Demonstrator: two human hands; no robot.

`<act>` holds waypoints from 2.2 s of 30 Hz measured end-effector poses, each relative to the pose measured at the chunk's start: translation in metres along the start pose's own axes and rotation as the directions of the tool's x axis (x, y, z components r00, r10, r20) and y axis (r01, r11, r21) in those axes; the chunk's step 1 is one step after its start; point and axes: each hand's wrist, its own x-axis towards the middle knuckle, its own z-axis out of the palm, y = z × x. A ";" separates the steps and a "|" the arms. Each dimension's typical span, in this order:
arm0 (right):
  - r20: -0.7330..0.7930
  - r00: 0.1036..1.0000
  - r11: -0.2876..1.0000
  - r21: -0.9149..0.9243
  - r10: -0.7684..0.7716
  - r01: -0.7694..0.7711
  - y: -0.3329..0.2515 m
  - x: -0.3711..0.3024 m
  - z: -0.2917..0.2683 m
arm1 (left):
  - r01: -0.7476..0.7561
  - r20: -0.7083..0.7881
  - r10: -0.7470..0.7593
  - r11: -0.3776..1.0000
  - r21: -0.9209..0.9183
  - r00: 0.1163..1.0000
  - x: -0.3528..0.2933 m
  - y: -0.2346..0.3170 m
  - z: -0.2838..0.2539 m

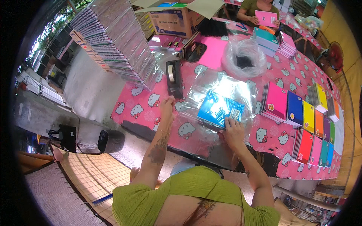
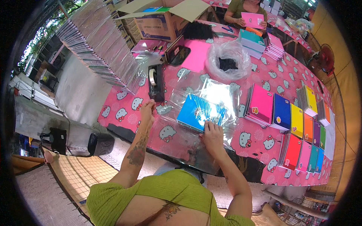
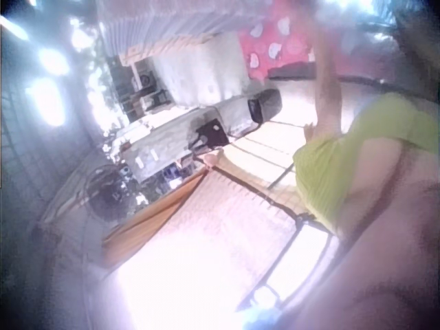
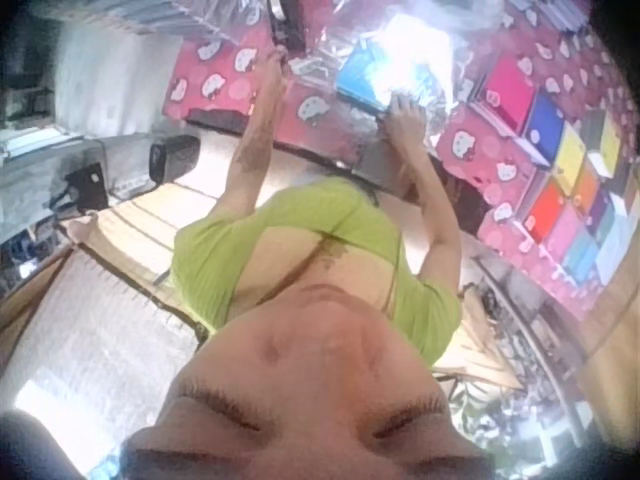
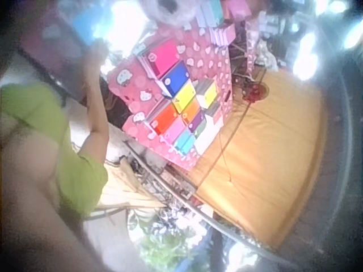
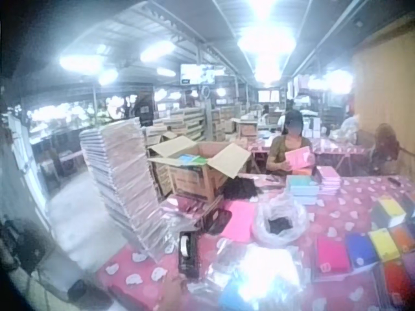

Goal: The person places stacks of notebooks into plastic bags, seals the bags with tape, and organizes the packed items on a table.

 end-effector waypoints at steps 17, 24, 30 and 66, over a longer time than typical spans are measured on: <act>0.038 0.999 0.999 0.048 -0.008 0.006 0.015 -0.010 0.006 | -0.635 0.667 -0.083 0.239 0.735 0.741 -0.139 0.013 0.155; -0.037 0.999 0.999 0.022 0.027 -0.026 0.016 -0.005 -0.005 | -0.812 0.810 -0.058 0.001 0.584 0.583 -0.135 0.023 0.140; 0.464 0.856 0.953 0.079 0.225 -0.293 0.037 0.040 -0.024 | -0.912 0.904 0.160 -0.048 0.408 0.397 -0.161 0.010 0.109; -0.109 0.994 0.886 0.461 -0.003 0.053 0.052 0.162 -0.201 | -0.700 0.381 0.588 0.572 0.428 0.714 -0.025 0.216 0.078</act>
